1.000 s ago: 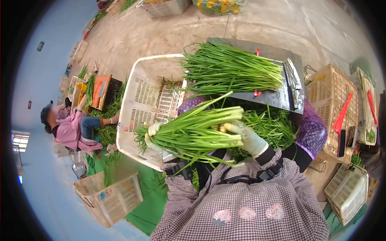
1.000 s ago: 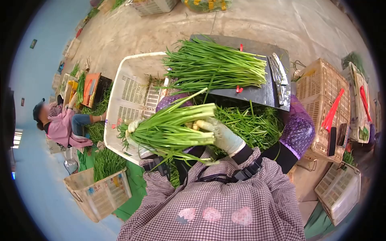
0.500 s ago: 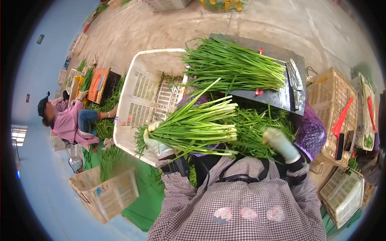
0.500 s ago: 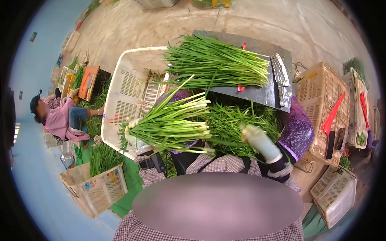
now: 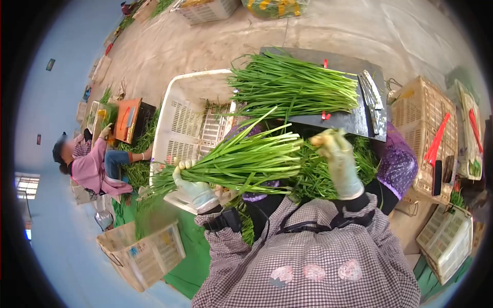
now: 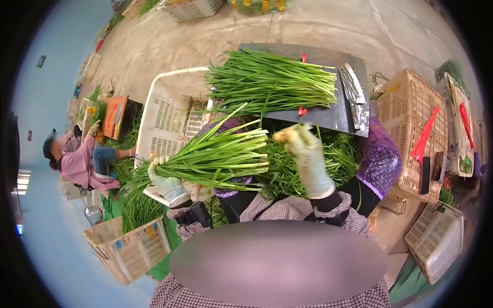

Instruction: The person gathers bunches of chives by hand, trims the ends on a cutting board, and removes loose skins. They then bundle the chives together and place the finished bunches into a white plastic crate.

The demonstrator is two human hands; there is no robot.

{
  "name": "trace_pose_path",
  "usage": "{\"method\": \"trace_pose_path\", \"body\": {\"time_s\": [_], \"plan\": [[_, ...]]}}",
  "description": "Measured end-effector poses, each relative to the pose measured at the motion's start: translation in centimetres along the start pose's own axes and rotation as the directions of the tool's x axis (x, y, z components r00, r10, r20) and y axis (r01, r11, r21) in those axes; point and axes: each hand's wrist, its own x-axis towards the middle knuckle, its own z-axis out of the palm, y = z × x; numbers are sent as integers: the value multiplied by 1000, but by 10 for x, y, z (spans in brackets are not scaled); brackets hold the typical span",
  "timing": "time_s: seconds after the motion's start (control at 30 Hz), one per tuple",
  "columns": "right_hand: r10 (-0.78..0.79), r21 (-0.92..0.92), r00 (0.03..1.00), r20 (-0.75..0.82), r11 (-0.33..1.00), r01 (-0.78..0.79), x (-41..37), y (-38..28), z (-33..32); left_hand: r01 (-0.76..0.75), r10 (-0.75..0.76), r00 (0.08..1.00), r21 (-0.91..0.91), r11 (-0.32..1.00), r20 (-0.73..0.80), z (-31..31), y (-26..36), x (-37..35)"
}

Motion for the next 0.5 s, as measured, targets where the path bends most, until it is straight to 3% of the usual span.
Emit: {"method": "trace_pose_path", "body": {"time_s": [0.03, 0.1, 0.13, 0.23, 0.27, 0.33, 0.37, 0.43, 0.5], "plan": [[12, 151, 1000, 24, 988, -16, 3, 10, -22, -6, 6, 1000, -2, 1000, 0, 1, -2, 0], [50, 86, 997, 66, 995, -56, 1, 22, -50, -45, 52, 995, 76, 996, -87, 3, -9, -5], [76, -273, 996, 36, 960, -63, -3, 15, -51, -48, 57, 996, 109, 993, -76, -2, -10, -4], [-261, -462, 947, 187, 827, 319, -13, 38, -29, 10, -7, 1000, 92, 996, -30, -16, -12, 2], [-461, -612, 840, 287, 586, 531, -13, 34, -16, 12, -9, 1000, 96, 995, -30, 4, -17, -8], [-411, -772, 850, 330, 401, 493, -14, 26, 6, -154, 229, 955, 349, 924, -186, 39, -29, -28], [-375, -813, 859, 350, 334, 477, -8, 29, 12, -158, 233, 955, 351, 923, -181, 34, -26, -25], [-332, -840, 868, 370, 280, 465, 4, 45, 15, -61, 64, 998, 138, 989, -16, 3, -17, -12], [-282, -864, 877, 388, 219, 453, 12, 48, 14, -117, 110, 993, 204, 972, 44, -15, -18, -6]]}}
